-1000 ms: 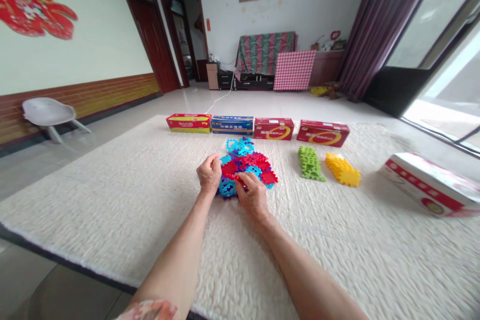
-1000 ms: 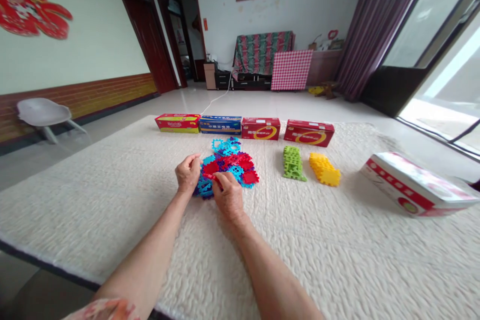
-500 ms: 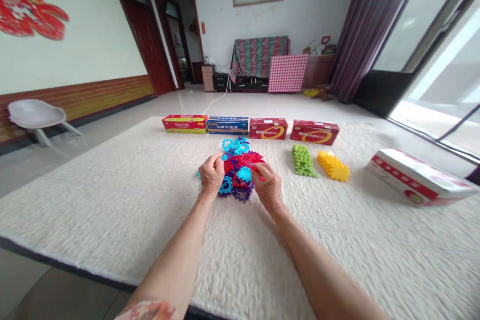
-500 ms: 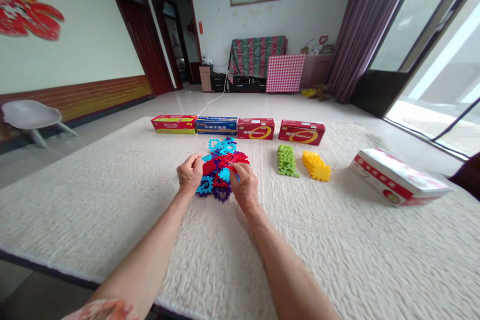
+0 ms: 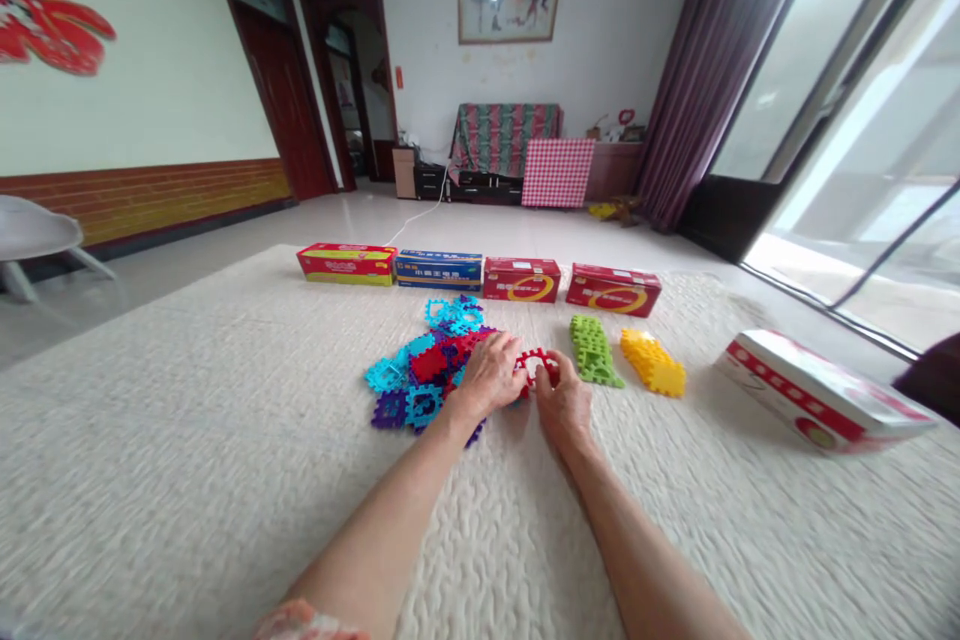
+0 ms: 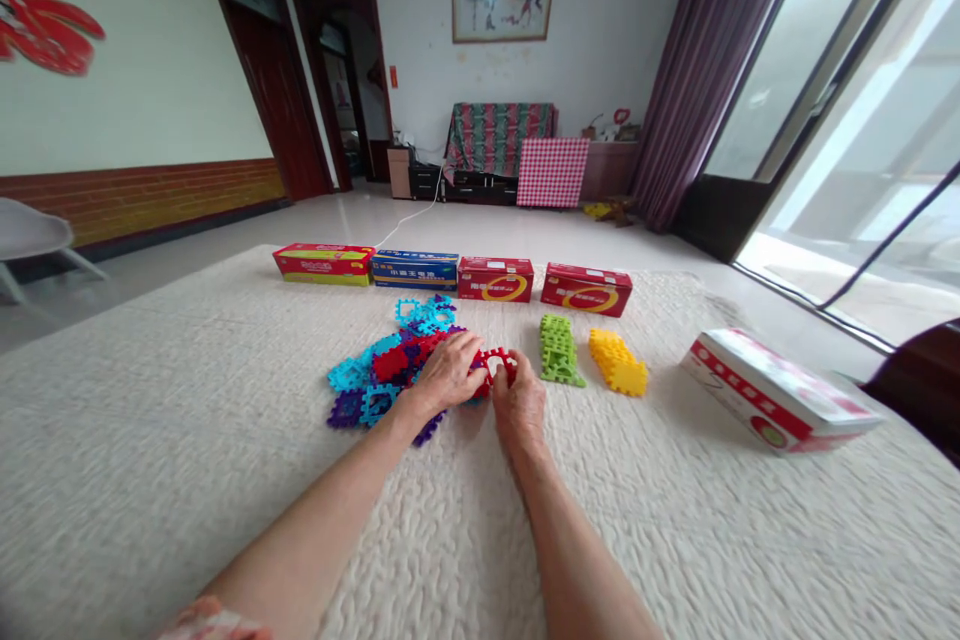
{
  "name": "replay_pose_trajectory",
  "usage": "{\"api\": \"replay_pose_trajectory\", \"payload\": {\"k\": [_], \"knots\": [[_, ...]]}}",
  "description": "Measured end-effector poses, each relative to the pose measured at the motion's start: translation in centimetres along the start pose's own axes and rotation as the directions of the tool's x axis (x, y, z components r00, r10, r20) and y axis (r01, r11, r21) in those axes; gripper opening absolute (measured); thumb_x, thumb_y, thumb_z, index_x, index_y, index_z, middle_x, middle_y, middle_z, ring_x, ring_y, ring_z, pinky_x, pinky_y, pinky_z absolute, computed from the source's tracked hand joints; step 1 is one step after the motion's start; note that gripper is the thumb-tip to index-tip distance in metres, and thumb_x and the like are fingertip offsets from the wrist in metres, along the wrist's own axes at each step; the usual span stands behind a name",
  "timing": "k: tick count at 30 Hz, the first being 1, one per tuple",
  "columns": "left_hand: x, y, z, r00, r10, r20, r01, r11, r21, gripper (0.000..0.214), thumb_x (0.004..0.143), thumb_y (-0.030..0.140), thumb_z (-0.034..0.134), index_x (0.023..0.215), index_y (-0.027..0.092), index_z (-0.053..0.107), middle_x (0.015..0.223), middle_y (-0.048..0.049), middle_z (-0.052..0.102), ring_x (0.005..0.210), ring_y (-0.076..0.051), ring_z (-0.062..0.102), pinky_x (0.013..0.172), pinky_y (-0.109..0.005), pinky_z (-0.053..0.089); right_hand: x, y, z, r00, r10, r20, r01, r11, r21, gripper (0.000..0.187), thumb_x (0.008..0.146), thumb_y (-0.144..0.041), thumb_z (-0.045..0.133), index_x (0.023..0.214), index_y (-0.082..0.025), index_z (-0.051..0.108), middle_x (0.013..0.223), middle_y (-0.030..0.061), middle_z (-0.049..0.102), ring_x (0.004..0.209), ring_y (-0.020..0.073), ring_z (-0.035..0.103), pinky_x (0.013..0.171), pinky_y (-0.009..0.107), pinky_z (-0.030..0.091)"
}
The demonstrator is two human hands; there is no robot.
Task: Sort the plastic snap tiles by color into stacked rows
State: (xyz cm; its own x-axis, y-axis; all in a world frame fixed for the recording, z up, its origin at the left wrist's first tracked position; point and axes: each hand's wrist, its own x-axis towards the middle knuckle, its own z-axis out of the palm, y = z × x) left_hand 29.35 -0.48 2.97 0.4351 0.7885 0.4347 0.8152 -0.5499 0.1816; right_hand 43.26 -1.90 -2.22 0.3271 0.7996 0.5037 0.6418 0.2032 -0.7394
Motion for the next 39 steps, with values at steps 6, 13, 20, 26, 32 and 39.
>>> {"api": "replay_pose_trajectory", "payload": {"k": [6,13,20,26,32,39], "knots": [[-0.8,0.4,1.2,0.998,0.0,0.058,-0.005,0.996,0.084,0.023,0.086,0.024,0.054,0.105,0.015,0.062,0.115,-0.0136,0.061,0.115,-0.029,0.052,0.098,-0.044,0.045,0.7,0.9,0.6,0.997,-0.07,-0.044,0.067,0.996,-0.066,0.04,0.083,-0.033,0.049,0.114,-0.013,0.062,0.094,0.0132,0.07,0.083,0.0235,0.063,0.081,0.039,0.05],[-0.7,0.2,1.0,0.996,-0.023,0.084,0.015,0.995,0.099,0.02,0.086,0.022,0.052,0.101,0.017,0.065,0.111,-0.0137,0.063,0.113,-0.028,0.054,0.097,-0.042,0.045,0.0,0.6,0.2,0.987,-0.154,0.053,0.158,0.982,-0.104,0.04,0.072,-0.022,0.055,0.112,-0.016,0.063,0.111,0.0144,0.063,0.1,0.026,0.06,0.089,0.041,0.049],[-0.7,-0.4,1.2,0.996,-0.027,0.087,0.017,0.994,0.109,0.023,0.085,0.018,0.048,0.099,0.016,0.066,0.105,-0.0129,0.065,0.11,-0.028,0.055,0.098,-0.042,0.045,-0.1,0.1,-0.1,0.977,-0.161,0.136,0.18,0.974,-0.14,0.032,0.073,-0.021,0.056,0.103,-0.017,0.064,0.101,0.0119,0.065,0.095,0.0251,0.06,0.088,0.038,0.048],[-0.6,-0.3,0.9,0.993,-0.063,0.098,0.05,0.99,0.132,0.023,0.084,0.015,0.047,0.095,0.015,0.068,0.102,-0.0137,0.067,0.11,-0.028,0.056,0.097,-0.041,0.046,0.2,0.4,0.0,0.988,-0.119,0.095,0.132,0.981,-0.146,0.034,0.071,-0.021,0.059,0.104,-0.016,0.066,0.101,0.0124,0.065,0.092,0.0244,0.061,0.085,0.038,0.049],[-0.6,0.3,0.1,0.987,-0.086,0.134,0.067,0.988,0.142,0.024,0.084,0.015,0.047,0.092,0.013,0.069,0.099,-0.0149,0.067,0.105,-0.027,0.058,0.094,-0.04,0.047,0.4,0.7,0.1,0.988,-0.111,0.112,0.131,0.974,-0.187,0.029,0.074,-0.022,0.06,0.101,-0.014,0.067,0.102,0.0137,0.067,0.096,0.0259,0.06,0.088,0.039,0.047],[-0.6,0.6,-0.5,0.98,-0.114,0.164,0.083,0.979,0.186,0.026,0.086,0.017,0.045,0.096,0.012,0.069,0.101,-0.0136,0.068,0.106,-0.026,0.059,0.097,-0.039,0.045,0.6,0.4,0.2,0.97,-0.123,0.209,0.167,0.963,-0.213,0.028,0.074,-0.021,0.061,0.101,-0.014,0.069,0.101,0.0122,0.069,0.094,0.0251,0.061,0.089,0.037,0.046]]}}
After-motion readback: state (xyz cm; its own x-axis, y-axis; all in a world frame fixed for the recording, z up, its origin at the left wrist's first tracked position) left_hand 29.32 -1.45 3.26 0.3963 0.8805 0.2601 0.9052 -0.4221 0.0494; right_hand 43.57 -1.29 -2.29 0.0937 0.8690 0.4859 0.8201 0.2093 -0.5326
